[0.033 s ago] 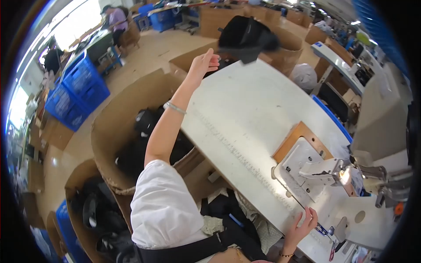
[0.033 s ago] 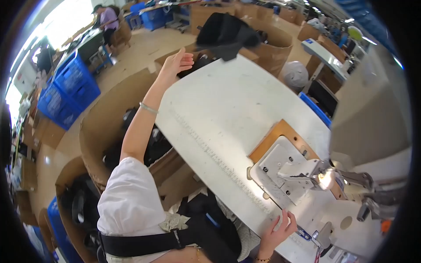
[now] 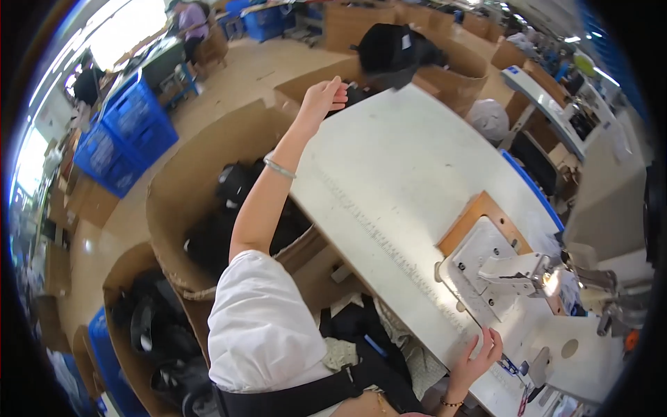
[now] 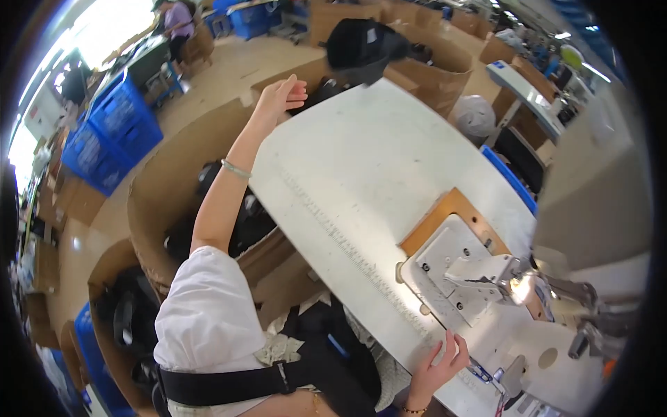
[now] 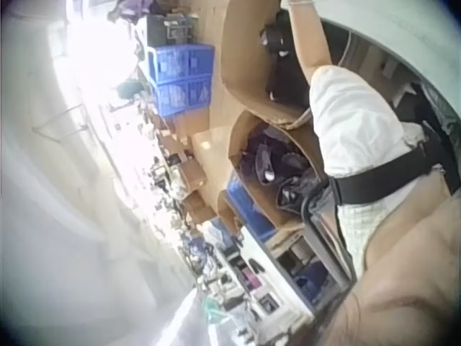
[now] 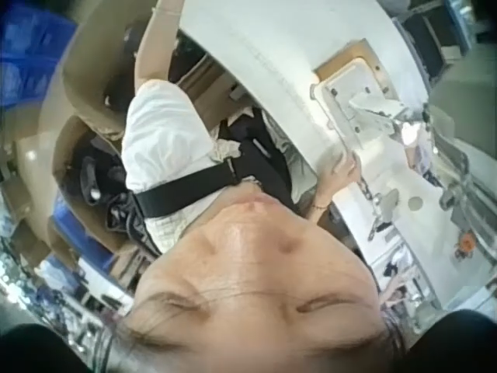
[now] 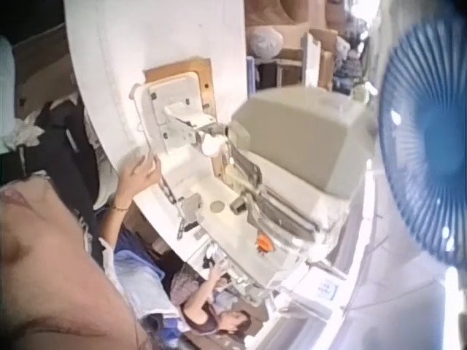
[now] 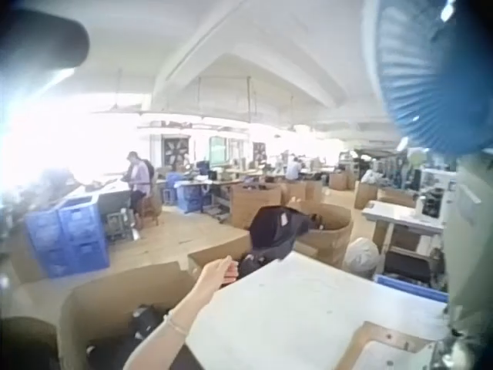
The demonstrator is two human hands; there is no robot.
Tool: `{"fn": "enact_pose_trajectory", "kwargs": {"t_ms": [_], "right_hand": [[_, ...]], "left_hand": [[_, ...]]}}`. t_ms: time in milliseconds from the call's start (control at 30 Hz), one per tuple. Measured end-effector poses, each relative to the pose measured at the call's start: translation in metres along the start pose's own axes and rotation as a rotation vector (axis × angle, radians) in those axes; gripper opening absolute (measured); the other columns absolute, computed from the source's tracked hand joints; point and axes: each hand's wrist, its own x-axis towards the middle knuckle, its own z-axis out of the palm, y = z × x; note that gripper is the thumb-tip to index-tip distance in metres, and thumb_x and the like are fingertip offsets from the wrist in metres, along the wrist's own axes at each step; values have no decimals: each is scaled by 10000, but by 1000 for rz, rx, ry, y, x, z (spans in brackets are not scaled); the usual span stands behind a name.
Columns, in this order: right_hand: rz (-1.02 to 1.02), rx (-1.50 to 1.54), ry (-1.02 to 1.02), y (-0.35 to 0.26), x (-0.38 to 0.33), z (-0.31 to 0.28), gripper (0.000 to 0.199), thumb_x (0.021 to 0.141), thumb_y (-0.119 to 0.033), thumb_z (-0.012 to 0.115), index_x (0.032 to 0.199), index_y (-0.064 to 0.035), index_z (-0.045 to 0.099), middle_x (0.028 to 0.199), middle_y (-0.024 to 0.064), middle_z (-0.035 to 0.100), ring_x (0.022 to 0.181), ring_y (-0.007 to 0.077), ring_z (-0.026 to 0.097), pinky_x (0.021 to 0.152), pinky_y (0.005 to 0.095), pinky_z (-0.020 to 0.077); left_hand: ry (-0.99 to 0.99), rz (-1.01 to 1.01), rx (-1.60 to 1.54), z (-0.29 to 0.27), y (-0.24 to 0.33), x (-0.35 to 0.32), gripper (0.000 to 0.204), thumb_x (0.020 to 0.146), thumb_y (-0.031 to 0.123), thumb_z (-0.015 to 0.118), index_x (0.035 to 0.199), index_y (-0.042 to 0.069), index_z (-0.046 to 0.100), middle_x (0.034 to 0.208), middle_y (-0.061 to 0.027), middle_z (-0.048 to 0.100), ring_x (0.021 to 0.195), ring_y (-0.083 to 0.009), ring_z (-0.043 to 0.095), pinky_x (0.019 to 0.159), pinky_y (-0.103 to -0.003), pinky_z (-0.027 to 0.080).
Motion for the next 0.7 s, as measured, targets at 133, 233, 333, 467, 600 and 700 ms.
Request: {"fn": "enact_pose_trajectory", "kwargs": {"t_ms": [133,233,333,467,600,700], "right_hand": [[-111,79,-173,-20,15,6,305,845,-6,552,1149,-19,563,1150,147,493,1063,309,472,906,414,378],[-282,141,-274,-44,36,17,304,847,-16,560,1151,-8,556,1162,154,491,1055,320,487,886,419,399],[-452,133,-422,-84,60,37,328,841,-43,581,1163,2,542,1206,170,482,1091,340,487,905,420,404],[-727,171,-618,-157,89,84,509,822,-124,633,1282,-6,449,1332,194,400,1228,368,395,992,441,345],[-824,258,-799,-227,98,138,690,793,-177,671,1372,-11,334,1422,188,296,1319,370,277,1068,446,263],[-851,201,-794,-256,94,164,677,787,-114,636,1377,-3,322,1438,185,273,1333,376,250,1093,440,239]], "left_hand": [[231,126,-71,-95,-63,-34,320,937,244,495,940,-51,619,828,-97,625,733,-163,631,677,-277,537],[475,-64,-28,-189,-112,-79,222,887,158,516,890,-30,634,758,-95,634,667,-160,631,612,-265,531],[614,-317,125,-271,-165,-127,173,822,129,553,812,-17,645,686,-90,629,568,-156,606,522,-266,513],[627,-722,337,-337,-240,-168,123,769,96,602,745,-17,644,662,-97,637,495,-172,578,449,-275,485],[319,-809,578,-334,-309,-158,244,746,194,671,931,35,683,765,-83,663,585,-170,627,506,-293,524],[126,-638,714,-285,-356,-129,308,753,267,680,898,-4,698,653,-102,650,503,-165,603,503,-305,495]]}}
